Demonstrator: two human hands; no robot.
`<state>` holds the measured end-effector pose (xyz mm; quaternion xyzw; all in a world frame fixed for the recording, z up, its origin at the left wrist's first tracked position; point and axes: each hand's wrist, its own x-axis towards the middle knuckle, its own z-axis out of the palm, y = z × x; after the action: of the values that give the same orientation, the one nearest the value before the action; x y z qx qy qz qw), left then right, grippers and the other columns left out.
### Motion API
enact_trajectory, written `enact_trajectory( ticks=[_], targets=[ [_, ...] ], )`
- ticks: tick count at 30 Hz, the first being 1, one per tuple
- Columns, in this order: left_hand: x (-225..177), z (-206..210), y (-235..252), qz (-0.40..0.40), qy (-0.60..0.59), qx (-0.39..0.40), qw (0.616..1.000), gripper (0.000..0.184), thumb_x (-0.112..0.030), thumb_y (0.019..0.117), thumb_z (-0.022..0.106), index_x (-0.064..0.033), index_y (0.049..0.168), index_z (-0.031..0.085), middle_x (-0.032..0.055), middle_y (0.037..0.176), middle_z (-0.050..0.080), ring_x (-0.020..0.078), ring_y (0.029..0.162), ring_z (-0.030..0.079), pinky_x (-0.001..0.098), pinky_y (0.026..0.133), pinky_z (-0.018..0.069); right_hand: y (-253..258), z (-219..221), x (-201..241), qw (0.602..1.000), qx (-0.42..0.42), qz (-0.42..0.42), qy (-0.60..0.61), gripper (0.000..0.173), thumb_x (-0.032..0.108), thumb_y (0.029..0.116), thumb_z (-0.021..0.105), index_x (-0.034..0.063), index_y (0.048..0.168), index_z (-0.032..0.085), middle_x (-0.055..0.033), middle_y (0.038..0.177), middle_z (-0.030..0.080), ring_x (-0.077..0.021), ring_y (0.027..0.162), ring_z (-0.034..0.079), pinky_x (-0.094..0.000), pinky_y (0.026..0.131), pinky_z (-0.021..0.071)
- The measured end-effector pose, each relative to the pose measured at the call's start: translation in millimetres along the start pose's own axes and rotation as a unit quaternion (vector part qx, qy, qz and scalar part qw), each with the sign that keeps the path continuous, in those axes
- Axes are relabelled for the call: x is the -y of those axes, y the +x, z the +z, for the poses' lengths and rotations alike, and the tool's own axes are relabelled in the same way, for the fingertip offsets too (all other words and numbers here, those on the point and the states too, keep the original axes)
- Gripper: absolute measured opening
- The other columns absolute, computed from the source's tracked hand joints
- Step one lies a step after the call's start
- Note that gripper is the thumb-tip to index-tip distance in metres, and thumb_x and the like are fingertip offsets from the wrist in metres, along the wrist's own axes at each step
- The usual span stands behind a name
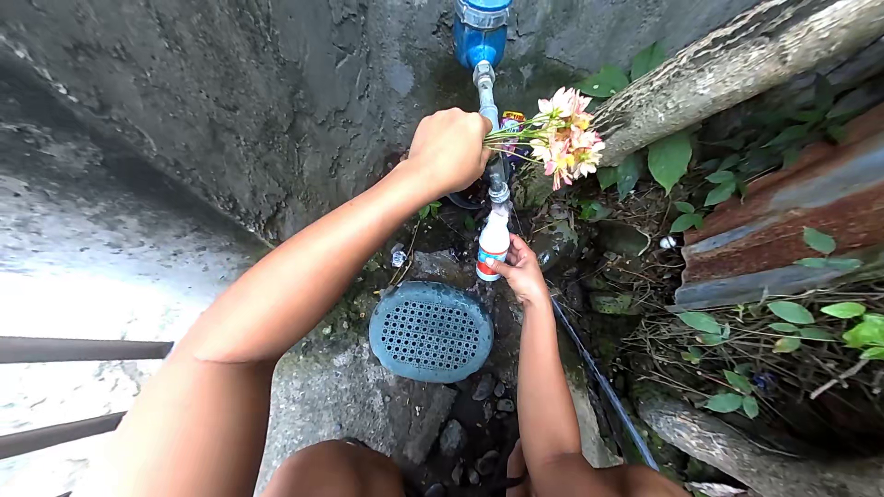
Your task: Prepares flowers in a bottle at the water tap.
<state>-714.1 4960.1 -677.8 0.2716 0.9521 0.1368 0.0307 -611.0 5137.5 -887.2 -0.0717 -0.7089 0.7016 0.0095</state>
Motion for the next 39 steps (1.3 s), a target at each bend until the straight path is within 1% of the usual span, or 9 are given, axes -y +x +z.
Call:
enact_trajectory(
  ticks=[7,14,19,25,28,31,35,37,39],
  targets=[
    [2,2,1,0.015,-0.003,-0.005,1.000,0.030,-0.027,0.1072,0.050,-0.0008,0.103,0.063,0.0227,0.093,0.066,0.0431,0.096,0.066,0.0622,0.080,0.0474,4,0,-3,1.000,-0.003,-0.005,0.002,0.068,-0.010,0.0799,0.075,-0.0023,0.142,0.049,-0.0193,0.130,0.062,-0.0211,0.113,0.065,-0.0362,0.096,0.0564],
    [29,2,11,0.172,0.012,-0.022,0.985,0.026,-0.024,0.1059,0.052,0.0003,0.101,0.062,0.0222,0.086,0.065,0.0437,0.086,0.066,0.0622,0.075,0.0470,4,2,-2,1.000,0.005,0.002,0.009,0.068,-0.011,0.0803,0.074,-0.0020,0.143,0.049,-0.0194,0.130,0.061,-0.0211,0.113,0.064,-0.0359,0.096,0.0562],
    [34,1,13,0.217,0.025,-0.029,0.975,0.026,-0.023,0.1058,0.052,0.0000,0.098,0.061,0.0211,0.085,0.064,0.0422,0.085,0.066,0.0599,0.074,0.0477,4,4,-1,1.000,0.007,-0.010,0.006,0.067,-0.010,0.0801,0.075,-0.0028,0.142,0.050,-0.0187,0.129,0.062,-0.0196,0.113,0.065,-0.0343,0.096,0.0563],
    [36,4,13,0.229,0.035,-0.051,0.972,0.022,-0.020,0.1046,0.053,-0.0009,0.097,0.061,0.0207,0.086,0.065,0.0419,0.085,0.067,0.0596,0.072,0.0484,5,5,1,1.000,0.014,-0.015,0.012,0.068,-0.011,0.0806,0.074,-0.0030,0.143,0.048,-0.0191,0.130,0.062,-0.0194,0.113,0.065,-0.0340,0.096,0.0566],
    [50,11,22,0.318,0.024,-0.088,0.944,0.020,-0.017,0.1018,0.053,-0.0014,0.091,0.060,0.0183,0.080,0.063,0.0389,0.077,0.066,0.0569,0.066,0.0484,2,5,1,1.000,0.011,-0.010,0.009,0.069,-0.011,0.0804,0.074,-0.0019,0.144,0.048,-0.0188,0.131,0.062,-0.0198,0.113,0.065,-0.0347,0.096,0.0565],
    [62,14,30,0.395,0.023,-0.085,0.914,0.013,-0.012,0.0975,0.056,-0.0010,0.092,0.061,0.0178,0.081,0.064,0.0385,0.078,0.067,0.0583,0.067,0.0503,-11,7,5,0.999,0.004,0.021,-0.026,0.074,-0.006,0.0817,0.078,0.0046,0.147,0.046,-0.0174,0.134,0.062,-0.0246,0.116,0.064,-0.0423,0.097,0.0562],
    [66,0,43,0.455,0.057,-0.066,0.886,0.006,-0.004,0.0953,0.059,-0.0001,0.097,0.064,0.0191,0.089,0.067,0.0392,0.086,0.069,0.0569,0.074,0.0547,7,9,9,0.999,0.001,0.031,-0.007,0.069,-0.009,0.0811,0.077,-0.0065,0.142,0.045,-0.0227,0.124,0.065,-0.0238,0.111,0.067,-0.0391,0.097,0.0571],
    [65,2,44,0.463,0.066,-0.067,0.882,0.006,-0.004,0.0953,0.059,-0.0001,0.096,0.063,0.0188,0.086,0.066,0.0388,0.084,0.069,0.0551,0.071,0.0547,6,9,13,0.999,-0.011,0.037,-0.002,0.059,-0.010,0.0806,0.077,-0.0096,0.134,0.051,-0.0223,0.117,0.067,-0.0219,0.104,0.069,-0.0365,0.093,0.0587],
    [65,7,42,0.437,0.067,-0.084,0.893,0.008,-0.006,0.0948,0.058,0.0001,0.093,0.063,0.0182,0.082,0.065,0.0382,0.079,0.069,0.0544,0.066,0.0535,5,9,15,0.999,-0.011,0.038,0.005,0.060,-0.011,0.0810,0.077,-0.0085,0.134,0.051,-0.0213,0.117,0.067,-0.0211,0.105,0.069,-0.0360,0.093,0.0585]
  ],
)
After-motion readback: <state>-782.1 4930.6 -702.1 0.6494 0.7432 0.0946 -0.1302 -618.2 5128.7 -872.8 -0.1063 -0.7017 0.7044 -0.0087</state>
